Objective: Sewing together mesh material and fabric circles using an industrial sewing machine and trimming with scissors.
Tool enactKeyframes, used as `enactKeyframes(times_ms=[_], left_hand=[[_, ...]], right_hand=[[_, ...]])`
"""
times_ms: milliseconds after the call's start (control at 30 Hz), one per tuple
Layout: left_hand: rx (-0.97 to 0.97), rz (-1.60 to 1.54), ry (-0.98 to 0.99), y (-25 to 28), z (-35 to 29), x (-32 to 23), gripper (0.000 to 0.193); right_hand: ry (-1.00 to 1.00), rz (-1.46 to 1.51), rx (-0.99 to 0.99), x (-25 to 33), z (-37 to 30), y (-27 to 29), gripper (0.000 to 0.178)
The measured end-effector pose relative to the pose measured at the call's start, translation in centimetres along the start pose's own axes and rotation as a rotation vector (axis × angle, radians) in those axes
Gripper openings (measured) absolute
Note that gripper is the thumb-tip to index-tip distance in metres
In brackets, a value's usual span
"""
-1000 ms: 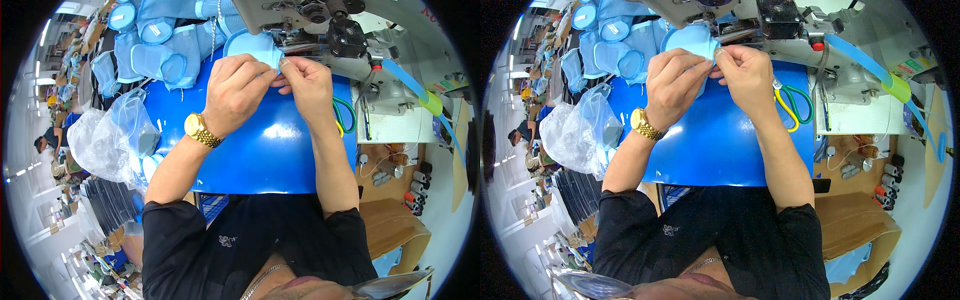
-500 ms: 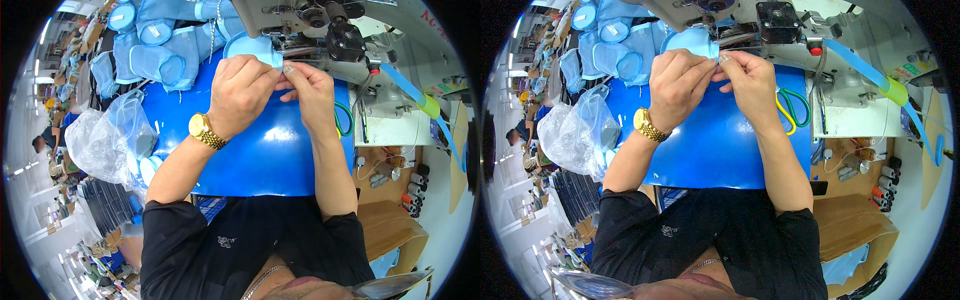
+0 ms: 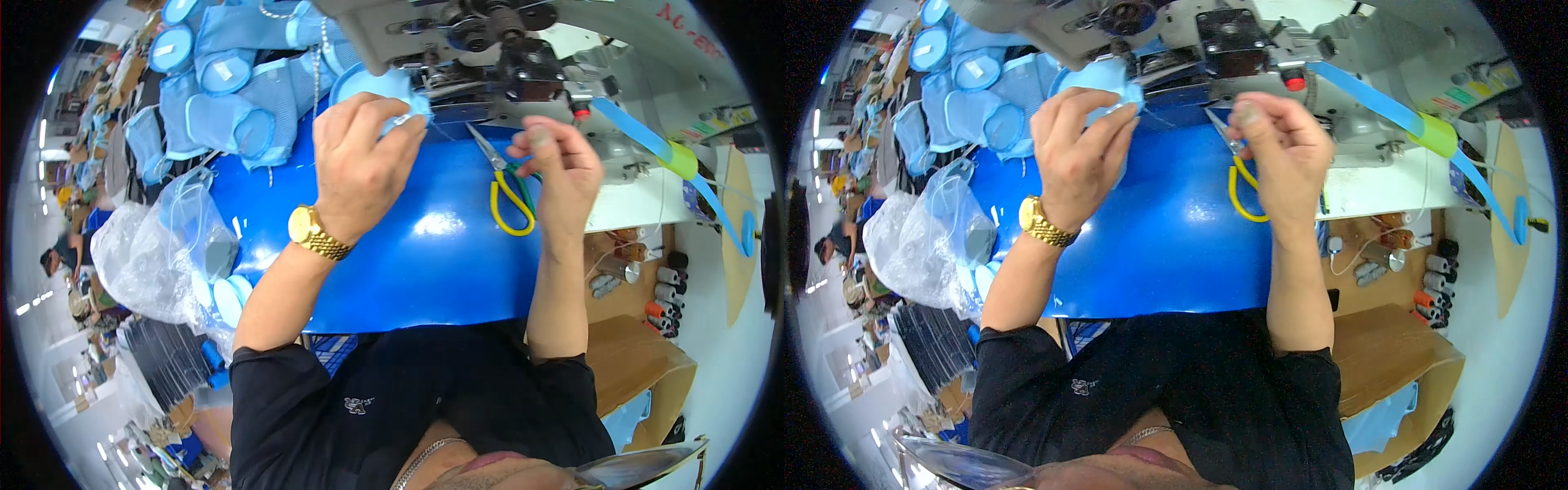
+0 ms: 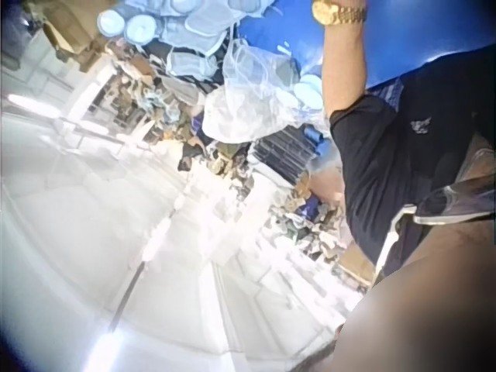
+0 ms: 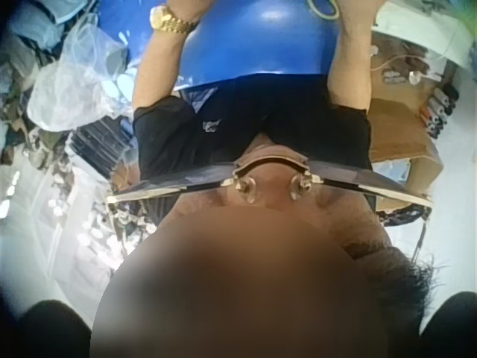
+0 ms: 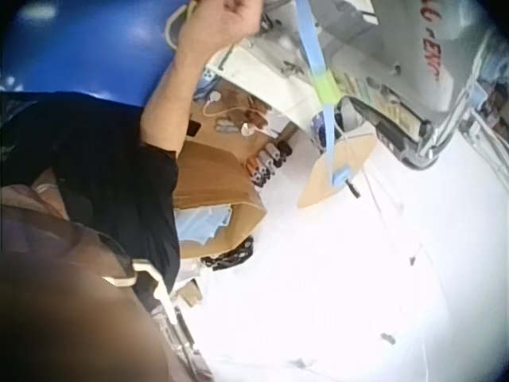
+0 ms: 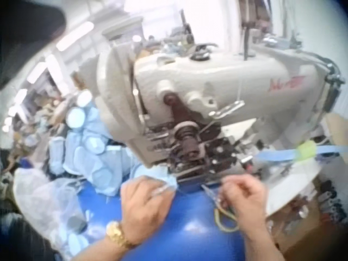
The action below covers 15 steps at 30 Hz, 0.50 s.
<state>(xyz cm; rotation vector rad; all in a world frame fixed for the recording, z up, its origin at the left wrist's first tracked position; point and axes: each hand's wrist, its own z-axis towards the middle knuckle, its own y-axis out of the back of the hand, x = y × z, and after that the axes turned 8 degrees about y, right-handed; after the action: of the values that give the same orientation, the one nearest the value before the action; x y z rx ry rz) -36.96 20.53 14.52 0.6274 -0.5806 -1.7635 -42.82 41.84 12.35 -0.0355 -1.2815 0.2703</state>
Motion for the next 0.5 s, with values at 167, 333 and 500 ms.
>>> enactKeyframes(times_ms=[167, 333, 500], left_hand=[[0.04, -0.049, -0.02, 0.4, 0.3, 0.7, 0.019], [0.096, -0.054, -0.037, 1.1, 0.6, 0.9, 0.02], [0.161, 0.026, -0.054, 1.2, 1.5, 0.8, 0.021]], right_hand=[[0.172, -0.193, -0.079, 1.2, 2.6, 2.8, 0.018], [0.029, 0.041, -0.028, 0.4, 0.9, 1.1, 0.03], [-0.232, 0.238, 0.236, -1.9, -3.2, -5.0, 0.03]])
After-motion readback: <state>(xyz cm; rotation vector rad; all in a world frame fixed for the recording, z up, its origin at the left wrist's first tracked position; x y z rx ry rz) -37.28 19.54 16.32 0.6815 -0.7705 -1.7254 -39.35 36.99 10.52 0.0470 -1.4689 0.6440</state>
